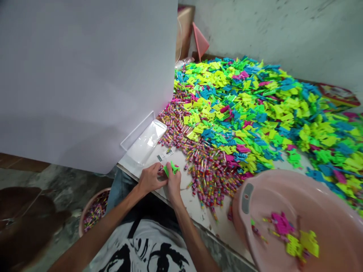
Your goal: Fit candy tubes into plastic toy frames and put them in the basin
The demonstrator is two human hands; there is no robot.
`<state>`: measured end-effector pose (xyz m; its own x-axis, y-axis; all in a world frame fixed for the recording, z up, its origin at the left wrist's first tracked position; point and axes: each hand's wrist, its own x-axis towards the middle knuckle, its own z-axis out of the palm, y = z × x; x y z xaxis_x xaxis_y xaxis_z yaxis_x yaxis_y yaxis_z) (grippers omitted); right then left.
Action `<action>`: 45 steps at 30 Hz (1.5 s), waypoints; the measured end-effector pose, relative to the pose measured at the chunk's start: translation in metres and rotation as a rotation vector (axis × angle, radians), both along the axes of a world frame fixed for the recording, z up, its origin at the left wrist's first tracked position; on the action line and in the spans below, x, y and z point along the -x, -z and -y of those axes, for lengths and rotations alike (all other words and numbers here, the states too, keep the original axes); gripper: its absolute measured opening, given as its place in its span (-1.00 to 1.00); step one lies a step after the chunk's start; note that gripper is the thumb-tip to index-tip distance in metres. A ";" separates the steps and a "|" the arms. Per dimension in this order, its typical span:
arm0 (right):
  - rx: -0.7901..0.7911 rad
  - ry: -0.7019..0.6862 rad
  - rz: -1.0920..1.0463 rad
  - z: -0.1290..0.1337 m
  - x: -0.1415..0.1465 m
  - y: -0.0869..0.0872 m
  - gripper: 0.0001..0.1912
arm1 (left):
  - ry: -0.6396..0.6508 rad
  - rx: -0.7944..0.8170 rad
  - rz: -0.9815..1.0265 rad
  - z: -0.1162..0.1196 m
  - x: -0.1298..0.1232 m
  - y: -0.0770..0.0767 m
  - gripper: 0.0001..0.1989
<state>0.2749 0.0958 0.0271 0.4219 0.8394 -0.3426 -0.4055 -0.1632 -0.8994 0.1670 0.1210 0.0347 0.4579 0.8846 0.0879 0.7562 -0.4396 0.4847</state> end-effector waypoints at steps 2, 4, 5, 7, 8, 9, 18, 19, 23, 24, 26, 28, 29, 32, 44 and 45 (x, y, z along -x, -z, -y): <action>-0.008 -0.003 -0.007 0.001 0.001 -0.001 -0.57 | 0.013 -0.005 0.005 0.000 0.001 0.000 -0.72; -0.006 -0.001 -0.009 0.000 0.003 -0.002 -0.56 | 0.033 -0.013 0.004 0.001 0.001 0.000 -0.76; -0.003 0.007 -0.006 -0.001 0.005 -0.003 -0.56 | 0.047 -0.016 0.001 0.002 0.001 0.000 -0.78; 0.002 0.028 0.005 -0.003 0.007 -0.004 -0.56 | 0.074 -0.023 -0.006 0.004 0.001 0.002 -0.82; 0.003 0.038 0.008 -0.005 0.008 -0.004 -0.56 | 0.080 -0.026 -0.011 0.005 0.001 0.003 -0.84; 0.004 0.044 0.007 -0.006 0.009 -0.005 -0.56 | 0.077 -0.030 -0.015 0.005 0.001 0.003 -0.85; -0.001 0.025 -0.086 -0.007 0.002 -0.003 -0.55 | 0.023 -0.040 0.007 0.004 -0.001 0.001 -0.83; 0.001 0.021 -0.094 -0.007 0.001 -0.002 -0.55 | 0.030 -0.040 0.012 0.004 -0.001 0.001 -0.82; 0.000 0.037 -0.115 -0.007 0.000 -0.001 -0.58 | 0.025 -0.047 0.024 0.005 -0.001 0.001 -0.81; -0.002 0.044 -0.118 -0.007 0.000 -0.002 -0.59 | 0.019 -0.048 0.025 0.005 -0.001 0.002 -0.82; -0.002 0.053 -0.128 -0.007 0.000 -0.003 -0.61 | 0.011 -0.049 0.026 0.005 -0.001 0.003 -0.82; 0.004 0.045 -0.148 -0.007 0.000 -0.005 -0.64 | 0.005 -0.051 0.031 0.005 -0.002 0.004 -0.82; 0.005 0.034 -0.159 -0.006 -0.001 -0.006 -0.65 | -0.001 -0.053 0.035 0.005 -0.002 0.004 -0.82; 0.000 -0.030 -0.188 -0.003 -0.005 -0.010 -0.68 | -0.036 -0.069 0.047 0.005 -0.004 0.005 -0.82; -0.003 0.034 -0.075 0.035 -0.064 -0.032 -0.74 | 0.164 -0.207 0.164 -0.008 0.003 0.001 -0.70; -0.019 0.103 -0.106 0.041 -0.077 -0.041 -0.74 | 0.144 -0.222 0.149 -0.013 -0.001 0.001 -0.73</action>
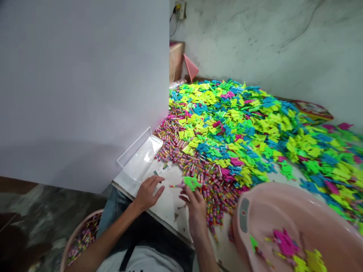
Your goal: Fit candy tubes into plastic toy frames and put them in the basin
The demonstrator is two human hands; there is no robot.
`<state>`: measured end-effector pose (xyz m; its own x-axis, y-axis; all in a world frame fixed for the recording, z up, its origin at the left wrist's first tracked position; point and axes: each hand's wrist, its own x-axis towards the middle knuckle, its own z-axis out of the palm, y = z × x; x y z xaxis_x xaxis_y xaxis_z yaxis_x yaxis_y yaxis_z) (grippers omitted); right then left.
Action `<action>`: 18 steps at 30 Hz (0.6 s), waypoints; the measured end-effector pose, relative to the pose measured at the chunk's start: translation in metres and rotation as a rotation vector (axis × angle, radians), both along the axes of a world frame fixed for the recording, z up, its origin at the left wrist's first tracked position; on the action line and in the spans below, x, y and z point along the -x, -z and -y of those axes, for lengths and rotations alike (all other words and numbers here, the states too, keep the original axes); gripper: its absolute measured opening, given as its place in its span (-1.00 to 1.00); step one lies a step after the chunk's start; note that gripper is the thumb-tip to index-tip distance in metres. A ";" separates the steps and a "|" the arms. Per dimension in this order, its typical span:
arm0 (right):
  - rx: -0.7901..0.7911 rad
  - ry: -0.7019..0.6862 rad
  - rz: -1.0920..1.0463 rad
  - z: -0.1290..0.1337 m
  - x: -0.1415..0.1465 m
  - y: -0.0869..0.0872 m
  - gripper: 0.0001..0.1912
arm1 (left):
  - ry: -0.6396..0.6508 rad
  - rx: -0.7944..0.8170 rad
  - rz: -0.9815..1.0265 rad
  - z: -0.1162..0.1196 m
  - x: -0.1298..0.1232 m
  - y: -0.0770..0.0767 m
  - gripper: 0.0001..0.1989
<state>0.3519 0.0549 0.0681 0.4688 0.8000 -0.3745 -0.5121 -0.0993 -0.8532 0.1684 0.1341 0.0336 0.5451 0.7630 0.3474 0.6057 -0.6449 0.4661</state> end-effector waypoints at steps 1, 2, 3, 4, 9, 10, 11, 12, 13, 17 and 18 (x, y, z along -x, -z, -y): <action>-0.040 0.071 -0.045 0.006 -0.013 -0.009 -0.75 | -0.027 -0.013 -0.014 -0.006 -0.005 0.001 -0.74; -0.115 0.138 -0.088 0.011 -0.026 -0.018 -0.75 | -0.056 -0.026 -0.030 -0.013 -0.012 0.002 -0.74; -0.196 0.200 -0.118 0.015 -0.037 -0.025 -0.74 | -0.081 -0.038 -0.045 -0.020 -0.019 0.003 -0.73; -0.265 0.234 -0.135 0.019 -0.047 -0.030 -0.67 | -0.102 -0.048 -0.059 -0.027 -0.026 0.005 -0.73; -0.222 0.077 -0.013 0.016 -0.050 -0.016 -0.25 | -0.181 -0.085 -0.099 -0.042 -0.048 0.013 -0.70; -0.180 0.036 0.064 0.010 -0.045 -0.009 -0.27 | -0.196 -0.089 -0.100 -0.042 -0.049 0.014 -0.69; -0.148 0.003 0.185 0.003 -0.039 -0.002 -0.31 | -0.207 -0.091 -0.100 -0.042 -0.048 0.015 -0.68; -0.117 -0.025 0.351 -0.007 -0.035 0.004 -0.37 | -0.214 -0.093 -0.097 -0.041 -0.048 0.015 -0.68; -0.092 -0.057 0.525 -0.018 -0.032 0.008 -0.43 | -0.217 -0.093 -0.091 -0.041 -0.047 0.015 -0.68; -0.049 -0.115 0.928 -0.080 -0.038 0.011 -0.62 | -0.245 -0.086 -0.026 -0.041 -0.043 0.014 -0.74; -0.035 -0.104 0.983 -0.097 -0.042 0.011 -0.63 | -0.259 -0.082 0.000 -0.041 -0.042 0.013 -0.77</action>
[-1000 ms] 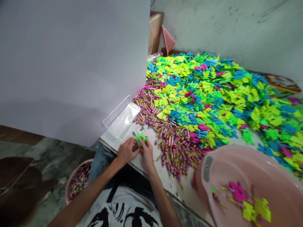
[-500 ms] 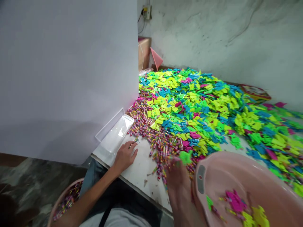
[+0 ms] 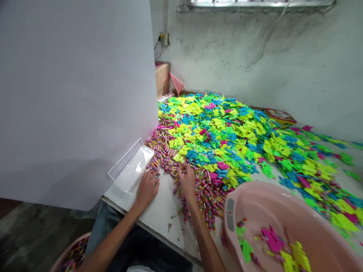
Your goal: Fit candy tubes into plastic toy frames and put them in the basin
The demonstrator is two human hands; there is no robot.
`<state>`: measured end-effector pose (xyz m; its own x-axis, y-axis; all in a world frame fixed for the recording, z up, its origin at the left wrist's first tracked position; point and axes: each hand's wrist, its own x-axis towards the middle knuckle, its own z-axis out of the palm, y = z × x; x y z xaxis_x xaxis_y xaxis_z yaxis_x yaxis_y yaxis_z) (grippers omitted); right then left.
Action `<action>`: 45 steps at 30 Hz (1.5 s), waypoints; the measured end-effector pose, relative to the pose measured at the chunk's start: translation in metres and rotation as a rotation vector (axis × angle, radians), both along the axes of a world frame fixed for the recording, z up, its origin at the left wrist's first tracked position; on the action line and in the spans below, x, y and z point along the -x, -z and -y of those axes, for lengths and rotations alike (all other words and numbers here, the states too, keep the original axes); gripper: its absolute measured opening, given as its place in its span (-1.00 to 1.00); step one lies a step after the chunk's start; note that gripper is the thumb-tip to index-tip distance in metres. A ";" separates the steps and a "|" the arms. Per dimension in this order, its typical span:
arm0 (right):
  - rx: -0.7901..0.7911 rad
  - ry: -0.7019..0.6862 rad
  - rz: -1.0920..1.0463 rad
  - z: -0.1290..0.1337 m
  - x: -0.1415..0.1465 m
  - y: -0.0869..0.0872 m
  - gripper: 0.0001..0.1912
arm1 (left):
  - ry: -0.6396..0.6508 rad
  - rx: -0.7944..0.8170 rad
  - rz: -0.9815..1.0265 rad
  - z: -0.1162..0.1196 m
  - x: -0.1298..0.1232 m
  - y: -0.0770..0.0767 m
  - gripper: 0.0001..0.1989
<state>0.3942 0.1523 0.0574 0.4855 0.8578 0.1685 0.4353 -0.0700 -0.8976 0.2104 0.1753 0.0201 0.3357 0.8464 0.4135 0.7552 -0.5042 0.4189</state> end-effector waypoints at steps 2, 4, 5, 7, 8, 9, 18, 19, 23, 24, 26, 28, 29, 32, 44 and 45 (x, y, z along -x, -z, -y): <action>0.028 0.030 0.097 -0.030 -0.007 0.001 -0.64 | -0.021 0.003 0.065 0.000 0.001 0.000 -0.86; 0.061 0.066 0.163 -0.052 -0.012 0.004 -0.62 | -0.032 0.011 0.143 0.001 0.002 0.001 -0.93; 0.074 0.079 0.183 -0.060 -0.012 0.006 -0.61 | -0.035 0.017 0.186 0.001 0.002 0.001 -0.93; 0.089 0.092 0.196 -0.068 -0.013 0.008 -0.65 | -0.030 0.038 0.279 0.000 0.003 0.001 -0.91; 0.089 0.090 0.189 -0.070 -0.013 0.008 -0.69 | -0.021 0.054 0.328 -0.001 0.003 0.001 -0.89; 0.085 0.084 0.171 -0.070 -0.013 0.007 -0.74 | -0.010 0.074 0.378 -0.002 0.004 0.000 -0.87; 0.017 -0.150 -0.319 -0.001 0.011 -0.016 -0.55 | -0.022 0.455 0.847 0.003 0.011 -0.025 -0.70; 0.020 -0.174 -0.380 0.010 0.017 -0.016 -0.57 | -0.014 0.506 0.889 0.006 0.010 -0.030 -0.68; 0.039 -0.218 -0.583 0.044 0.034 -0.014 -0.66 | 0.045 0.653 1.002 0.020 0.012 -0.049 -0.65; 0.049 -0.227 -0.617 0.050 0.037 -0.013 -0.68 | 0.067 0.681 1.013 0.023 0.013 -0.053 -0.65; 0.081 -0.249 -0.663 0.060 0.040 -0.010 -0.70 | 0.118 0.735 1.014 0.028 0.015 -0.056 -0.65; 0.126 -0.271 -0.686 0.067 0.042 -0.007 -0.71 | 0.162 0.776 0.992 0.031 0.016 -0.056 -0.66; 0.148 -0.279 -0.694 0.070 0.044 -0.006 -0.72 | 0.179 0.791 0.974 0.033 0.017 -0.054 -0.65; 0.198 -0.285 -0.728 0.075 0.049 -0.006 -0.75 | 0.211 0.811 0.895 0.039 0.017 -0.048 -0.67; 0.303 -0.308 -0.948 0.077 0.053 -0.012 -0.54 | 0.178 0.730 0.659 0.050 0.029 -0.044 -0.71; 0.298 -0.308 -0.956 0.077 0.053 -0.013 -0.56 | 0.178 0.720 0.640 0.050 0.029 -0.046 -0.71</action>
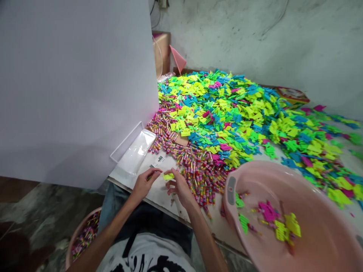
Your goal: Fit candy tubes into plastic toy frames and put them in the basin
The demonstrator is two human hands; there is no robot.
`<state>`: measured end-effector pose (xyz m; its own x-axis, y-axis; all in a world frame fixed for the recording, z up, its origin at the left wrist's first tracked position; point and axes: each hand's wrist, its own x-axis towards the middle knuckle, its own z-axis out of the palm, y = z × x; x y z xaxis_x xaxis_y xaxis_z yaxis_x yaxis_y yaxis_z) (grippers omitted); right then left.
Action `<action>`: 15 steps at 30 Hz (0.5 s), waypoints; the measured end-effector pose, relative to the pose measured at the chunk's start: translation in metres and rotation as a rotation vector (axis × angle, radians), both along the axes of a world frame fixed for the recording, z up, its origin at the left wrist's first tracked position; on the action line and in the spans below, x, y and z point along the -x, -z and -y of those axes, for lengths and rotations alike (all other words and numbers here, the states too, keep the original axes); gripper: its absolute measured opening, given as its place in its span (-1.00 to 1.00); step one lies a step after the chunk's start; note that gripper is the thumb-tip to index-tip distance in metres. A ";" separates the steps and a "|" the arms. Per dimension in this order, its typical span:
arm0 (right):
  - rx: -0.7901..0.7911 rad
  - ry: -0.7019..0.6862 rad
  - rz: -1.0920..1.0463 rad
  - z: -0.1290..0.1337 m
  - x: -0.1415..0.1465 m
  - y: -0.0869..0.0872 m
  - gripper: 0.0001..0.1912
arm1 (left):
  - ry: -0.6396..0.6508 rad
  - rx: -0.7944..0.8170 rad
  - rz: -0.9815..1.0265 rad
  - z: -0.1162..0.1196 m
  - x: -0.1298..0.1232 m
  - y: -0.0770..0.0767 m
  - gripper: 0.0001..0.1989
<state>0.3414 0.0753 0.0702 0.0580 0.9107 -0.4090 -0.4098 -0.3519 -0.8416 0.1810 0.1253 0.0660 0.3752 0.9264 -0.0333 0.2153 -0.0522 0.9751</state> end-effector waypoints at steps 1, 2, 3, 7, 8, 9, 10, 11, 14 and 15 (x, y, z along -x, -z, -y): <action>-0.006 0.007 -0.002 0.000 0.000 -0.001 -0.58 | 0.003 -0.009 -0.015 0.000 0.001 -0.001 -0.71; -0.013 0.018 0.000 0.001 0.000 -0.001 -0.61 | 0.006 -0.014 -0.028 0.000 0.001 -0.002 -0.70; -0.019 0.031 0.006 0.001 0.000 -0.001 -0.61 | 0.011 -0.016 -0.038 0.001 0.001 -0.002 -0.69; -0.061 0.073 0.073 0.000 0.001 0.004 -0.53 | 0.066 -0.026 -0.061 -0.001 0.001 -0.003 -0.71; -0.069 0.077 0.093 -0.001 0.001 0.006 -0.55 | 0.089 -0.033 -0.065 -0.002 0.001 -0.003 -0.72; -0.075 0.080 0.110 -0.001 0.001 0.008 -0.59 | 0.113 -0.042 -0.068 -0.003 0.002 -0.004 -0.72; -0.077 0.085 0.123 -0.002 0.001 0.009 -0.62 | 0.133 -0.053 -0.073 -0.005 0.002 -0.005 -0.71; -0.077 0.090 0.132 -0.002 0.001 0.010 -0.64 | 0.149 -0.066 -0.079 -0.006 0.003 -0.007 -0.70; -0.086 0.096 0.162 -0.002 0.000 0.009 -0.63 | 0.175 -0.113 -0.099 -0.009 0.005 -0.010 -0.69; -0.090 0.091 0.172 -0.002 0.000 0.008 -0.62 | 0.181 -0.127 -0.105 -0.009 0.005 -0.011 -0.70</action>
<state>0.3418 0.0775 0.0626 0.2030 0.9312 -0.3028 -0.2840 -0.2400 -0.9283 0.1759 0.1347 0.0767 0.5361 0.8436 0.0319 0.2911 -0.2202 0.9310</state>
